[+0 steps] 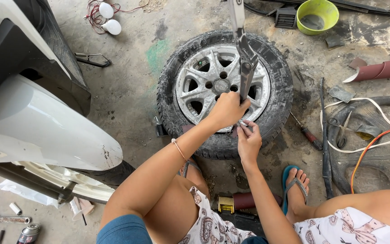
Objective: The person sits on the floor and sands the surface of a car wheel rim using a sanding block. They hold the rim steady with one hand while rubbing the sanding block against the spokes and edges.
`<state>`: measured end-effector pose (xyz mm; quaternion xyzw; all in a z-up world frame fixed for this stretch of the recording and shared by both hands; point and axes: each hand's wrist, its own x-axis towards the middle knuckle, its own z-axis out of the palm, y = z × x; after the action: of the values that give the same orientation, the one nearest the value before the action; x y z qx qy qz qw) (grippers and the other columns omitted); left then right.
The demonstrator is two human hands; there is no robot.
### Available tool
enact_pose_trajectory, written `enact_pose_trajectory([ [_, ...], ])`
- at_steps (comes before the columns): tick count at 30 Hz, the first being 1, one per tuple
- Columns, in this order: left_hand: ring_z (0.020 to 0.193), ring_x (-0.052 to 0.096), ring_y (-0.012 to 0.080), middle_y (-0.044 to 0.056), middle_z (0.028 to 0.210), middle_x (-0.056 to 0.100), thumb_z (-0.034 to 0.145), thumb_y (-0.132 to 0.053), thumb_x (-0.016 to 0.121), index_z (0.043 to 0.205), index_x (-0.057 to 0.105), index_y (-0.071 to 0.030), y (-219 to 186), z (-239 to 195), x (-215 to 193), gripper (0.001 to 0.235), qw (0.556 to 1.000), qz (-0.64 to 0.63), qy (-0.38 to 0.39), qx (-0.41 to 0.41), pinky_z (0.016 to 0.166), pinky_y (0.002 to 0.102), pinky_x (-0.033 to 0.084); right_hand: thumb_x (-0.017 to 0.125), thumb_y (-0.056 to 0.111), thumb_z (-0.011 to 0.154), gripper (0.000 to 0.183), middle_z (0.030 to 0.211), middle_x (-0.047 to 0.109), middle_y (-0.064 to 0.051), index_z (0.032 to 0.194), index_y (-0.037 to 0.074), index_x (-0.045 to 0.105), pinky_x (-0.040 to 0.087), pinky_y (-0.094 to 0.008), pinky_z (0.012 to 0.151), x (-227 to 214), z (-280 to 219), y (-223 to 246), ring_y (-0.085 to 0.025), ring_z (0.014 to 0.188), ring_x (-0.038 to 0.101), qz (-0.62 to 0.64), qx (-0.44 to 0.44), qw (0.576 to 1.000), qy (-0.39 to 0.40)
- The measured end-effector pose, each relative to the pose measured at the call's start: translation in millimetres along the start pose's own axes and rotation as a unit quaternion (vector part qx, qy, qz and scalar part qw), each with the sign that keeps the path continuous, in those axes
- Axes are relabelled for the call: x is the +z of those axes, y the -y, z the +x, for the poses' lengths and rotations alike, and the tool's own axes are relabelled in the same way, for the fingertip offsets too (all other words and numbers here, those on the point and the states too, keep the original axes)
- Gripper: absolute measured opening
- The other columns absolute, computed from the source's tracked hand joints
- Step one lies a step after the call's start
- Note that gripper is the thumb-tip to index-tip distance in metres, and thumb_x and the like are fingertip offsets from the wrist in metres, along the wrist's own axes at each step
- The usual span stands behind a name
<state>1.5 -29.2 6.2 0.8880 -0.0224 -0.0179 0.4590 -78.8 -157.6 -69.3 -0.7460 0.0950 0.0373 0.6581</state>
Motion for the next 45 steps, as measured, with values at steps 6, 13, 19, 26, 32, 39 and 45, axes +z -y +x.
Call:
enact_pose_trajectory([
  [6,0.038,0.049,0.0200,0.019,0.045,0.048,0.095,-0.024,0.052,0.056,0.048,-0.005,-9.0,-0.8,4.7,0.044,0.999,0.033,0.005,0.005,0.035,0.032,0.041,0.069,0.014,0.095,0.039,0.126,0.070,-0.022,0.133,0.005,0.065,0.059,-0.046,0.096,0.7,-6.2,-8.3,-0.035,0.122,0.066,-0.036,0.017,0.998,0.039],
  [13,0.032,0.043,0.0110,0.013,0.041,0.044,0.102,-0.023,0.050,0.056,0.045,-0.011,-3.1,-2.3,-2.3,0.048,0.999,0.031,-0.004,0.034,0.031,0.024,0.037,0.068,0.028,0.094,0.061,0.136,0.061,-0.025,0.152,0.018,0.055,0.053,-0.050,0.106,10.8,-3.4,-34.2,-0.042,0.127,0.061,-0.199,0.073,0.971,0.110],
  [19,0.031,0.043,0.0087,0.013,0.039,0.047,0.104,-0.027,0.049,0.054,0.045,-0.011,16.1,-1.6,-0.4,0.052,0.999,0.020,-0.031,0.016,0.028,0.025,0.035,0.044,0.021,0.111,0.050,0.153,0.046,-0.031,0.158,0.002,0.041,0.036,-0.059,0.117,23.1,-25.3,45.5,-0.045,0.143,0.044,-0.041,0.150,0.987,0.040],
  [26,0.031,0.049,0.0170,0.016,0.041,0.050,0.100,-0.027,0.052,0.054,0.049,-0.006,1.2,-18.3,-3.4,0.050,0.998,-0.005,-0.049,-0.044,0.029,0.030,0.037,0.029,0.012,0.113,0.050,0.154,0.047,-0.029,0.162,0.003,0.030,0.041,-0.062,0.112,47.7,-46.1,74.5,-0.047,0.137,0.049,-0.020,-0.063,0.998,0.018],
  [32,0.037,0.057,0.0240,0.020,0.046,0.054,0.101,-0.033,0.053,0.058,0.052,-0.003,1.8,-18.3,-11.7,0.053,0.997,-0.001,-0.048,-0.067,0.033,0.034,0.042,0.033,0.007,0.107,0.052,0.145,0.056,-0.031,0.159,0.004,0.038,0.045,-0.065,0.105,39.1,-38.8,65.8,-0.053,0.128,0.055,-0.128,-0.071,0.988,0.039],
  [39,0.037,0.052,0.0151,0.017,0.043,0.051,0.102,-0.027,0.051,0.056,0.050,-0.004,-8.9,-23.7,-16.8,0.051,0.996,-0.031,-0.057,-0.060,0.032,0.028,0.040,0.034,0.005,0.109,0.052,0.150,0.050,-0.034,0.161,0.002,0.033,0.046,-0.065,0.105,53.2,-24.8,0.3,-0.052,0.130,0.054,-0.155,-0.085,0.984,0.030],
  [45,0.036,0.051,0.0158,0.018,0.043,0.051,0.102,-0.024,0.048,0.060,0.048,-0.005,-22.0,-32.1,-25.7,0.046,0.996,-0.042,-0.043,-0.070,0.032,0.030,0.042,0.028,0.008,0.113,0.053,0.155,0.046,-0.030,0.166,0.010,0.027,0.047,-0.065,0.103,50.5,-35.7,61.6,-0.051,0.131,0.055,-0.103,-0.110,0.988,0.015],
])
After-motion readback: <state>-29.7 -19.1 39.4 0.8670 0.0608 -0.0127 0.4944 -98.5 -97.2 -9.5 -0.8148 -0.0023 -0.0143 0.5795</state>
